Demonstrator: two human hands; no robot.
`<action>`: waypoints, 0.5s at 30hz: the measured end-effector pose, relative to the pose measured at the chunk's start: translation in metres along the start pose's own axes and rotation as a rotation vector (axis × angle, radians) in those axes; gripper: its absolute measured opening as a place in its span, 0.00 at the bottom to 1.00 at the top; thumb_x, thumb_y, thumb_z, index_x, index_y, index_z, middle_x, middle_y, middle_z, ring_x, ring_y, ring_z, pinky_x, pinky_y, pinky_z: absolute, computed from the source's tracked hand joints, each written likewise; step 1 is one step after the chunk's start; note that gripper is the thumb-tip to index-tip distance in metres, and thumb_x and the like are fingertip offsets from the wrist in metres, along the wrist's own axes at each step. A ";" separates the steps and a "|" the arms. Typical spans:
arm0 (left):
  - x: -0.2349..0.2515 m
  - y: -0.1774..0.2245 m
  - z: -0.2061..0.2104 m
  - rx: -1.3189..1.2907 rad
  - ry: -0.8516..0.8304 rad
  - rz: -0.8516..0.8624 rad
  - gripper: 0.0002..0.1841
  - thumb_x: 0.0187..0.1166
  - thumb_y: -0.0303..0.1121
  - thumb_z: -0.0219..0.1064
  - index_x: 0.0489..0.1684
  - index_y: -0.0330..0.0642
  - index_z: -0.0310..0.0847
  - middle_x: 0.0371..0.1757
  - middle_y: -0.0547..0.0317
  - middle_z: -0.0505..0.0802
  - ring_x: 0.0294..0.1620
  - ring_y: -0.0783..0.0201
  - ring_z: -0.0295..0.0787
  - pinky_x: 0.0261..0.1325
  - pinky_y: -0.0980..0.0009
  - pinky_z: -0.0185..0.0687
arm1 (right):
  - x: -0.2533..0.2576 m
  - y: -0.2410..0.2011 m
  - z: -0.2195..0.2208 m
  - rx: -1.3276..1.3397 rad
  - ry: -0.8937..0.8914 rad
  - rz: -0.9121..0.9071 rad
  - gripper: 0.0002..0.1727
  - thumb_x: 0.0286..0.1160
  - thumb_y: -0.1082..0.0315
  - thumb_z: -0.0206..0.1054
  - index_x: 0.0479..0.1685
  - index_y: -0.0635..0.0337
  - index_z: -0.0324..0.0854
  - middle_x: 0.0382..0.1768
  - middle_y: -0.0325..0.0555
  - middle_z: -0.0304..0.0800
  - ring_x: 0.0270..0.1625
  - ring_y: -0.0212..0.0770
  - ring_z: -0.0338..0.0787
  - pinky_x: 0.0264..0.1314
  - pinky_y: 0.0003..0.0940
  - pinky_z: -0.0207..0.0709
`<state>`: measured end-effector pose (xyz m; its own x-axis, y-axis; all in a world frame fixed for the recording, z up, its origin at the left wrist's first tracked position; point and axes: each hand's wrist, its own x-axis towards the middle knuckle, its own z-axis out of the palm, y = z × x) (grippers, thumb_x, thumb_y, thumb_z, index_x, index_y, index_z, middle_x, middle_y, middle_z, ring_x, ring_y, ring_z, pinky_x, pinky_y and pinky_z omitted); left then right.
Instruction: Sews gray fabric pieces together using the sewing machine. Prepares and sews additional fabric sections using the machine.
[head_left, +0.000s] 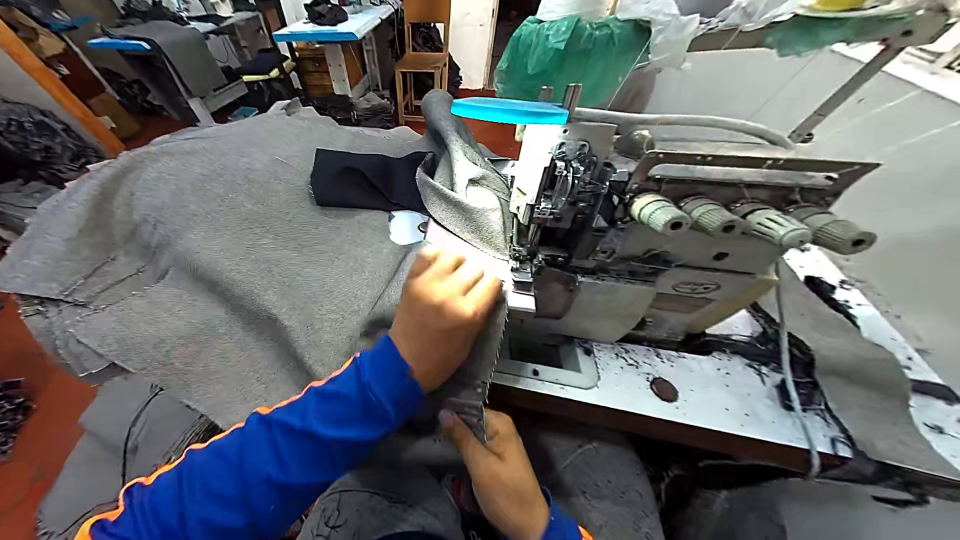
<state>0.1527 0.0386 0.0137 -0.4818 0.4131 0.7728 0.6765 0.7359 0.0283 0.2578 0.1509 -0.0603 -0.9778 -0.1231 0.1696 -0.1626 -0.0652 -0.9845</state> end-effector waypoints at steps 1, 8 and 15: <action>-0.005 0.012 -0.003 0.042 -0.033 0.004 0.14 0.82 0.41 0.66 0.38 0.43 0.95 0.38 0.55 0.96 0.46 0.55 0.92 0.63 0.54 0.79 | -0.006 -0.001 -0.005 -0.007 -0.017 -0.019 0.13 0.81 0.69 0.61 0.31 0.67 0.87 0.27 0.30 0.90 0.36 0.10 0.85 0.45 0.15 0.80; 0.000 0.030 0.001 -0.070 -0.176 -0.077 0.13 0.82 0.33 0.63 0.52 0.34 0.89 0.55 0.46 0.96 0.66 0.51 0.92 0.72 0.57 0.83 | 0.010 -0.005 -0.032 -0.040 0.038 -0.221 0.24 0.90 0.50 0.55 0.34 0.57 0.87 0.31 0.24 0.91 0.42 0.10 0.87 0.49 0.14 0.82; -0.022 0.049 -0.046 -0.260 -0.240 0.051 0.28 0.88 0.56 0.56 0.58 0.35 0.85 0.61 0.46 0.94 0.71 0.52 0.89 0.79 0.54 0.77 | 0.019 -0.012 -0.047 -0.090 0.024 -0.299 0.26 0.93 0.56 0.50 0.29 0.63 0.82 0.24 0.30 0.86 0.33 0.12 0.85 0.40 0.14 0.81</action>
<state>0.2219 0.0406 0.0272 -0.5399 0.5825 0.6076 0.8072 0.5630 0.1775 0.2348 0.1955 -0.0473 -0.8875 -0.0876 0.4525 -0.4536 -0.0072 -0.8912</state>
